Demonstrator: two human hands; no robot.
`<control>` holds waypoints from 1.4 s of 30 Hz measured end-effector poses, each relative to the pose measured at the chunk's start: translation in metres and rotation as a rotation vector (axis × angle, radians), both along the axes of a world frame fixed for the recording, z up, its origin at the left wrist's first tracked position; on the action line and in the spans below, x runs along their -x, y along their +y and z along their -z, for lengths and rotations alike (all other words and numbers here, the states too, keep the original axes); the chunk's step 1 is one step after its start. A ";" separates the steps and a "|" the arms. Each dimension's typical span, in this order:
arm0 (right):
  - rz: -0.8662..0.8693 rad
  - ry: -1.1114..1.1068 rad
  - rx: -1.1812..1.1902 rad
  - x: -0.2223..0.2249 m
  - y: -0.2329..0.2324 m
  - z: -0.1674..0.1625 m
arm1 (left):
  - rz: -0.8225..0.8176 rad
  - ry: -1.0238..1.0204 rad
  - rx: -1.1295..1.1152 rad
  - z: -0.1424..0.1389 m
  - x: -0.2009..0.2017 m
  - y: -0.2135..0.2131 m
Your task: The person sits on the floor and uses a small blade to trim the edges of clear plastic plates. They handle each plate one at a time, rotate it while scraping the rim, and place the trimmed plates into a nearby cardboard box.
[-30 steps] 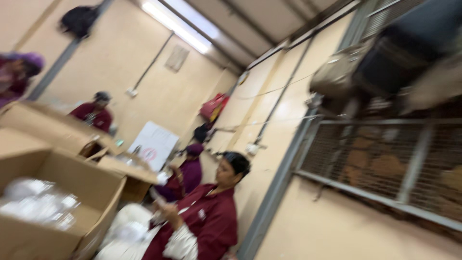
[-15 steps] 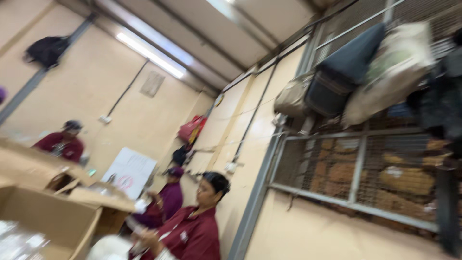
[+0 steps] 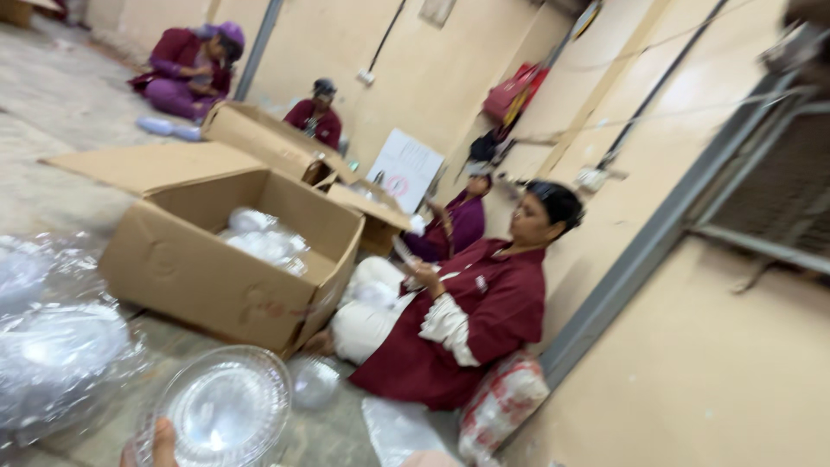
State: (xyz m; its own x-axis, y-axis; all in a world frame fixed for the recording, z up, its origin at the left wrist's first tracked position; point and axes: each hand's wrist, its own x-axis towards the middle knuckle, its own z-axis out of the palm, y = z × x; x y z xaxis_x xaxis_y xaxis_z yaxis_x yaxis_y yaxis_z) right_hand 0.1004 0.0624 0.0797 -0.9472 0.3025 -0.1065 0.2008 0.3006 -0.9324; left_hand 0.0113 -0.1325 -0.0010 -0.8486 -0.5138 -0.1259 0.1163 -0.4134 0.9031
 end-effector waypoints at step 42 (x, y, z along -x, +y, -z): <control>-0.278 -0.104 -0.088 0.270 0.183 0.148 | -0.365 0.013 -0.569 0.053 0.051 0.063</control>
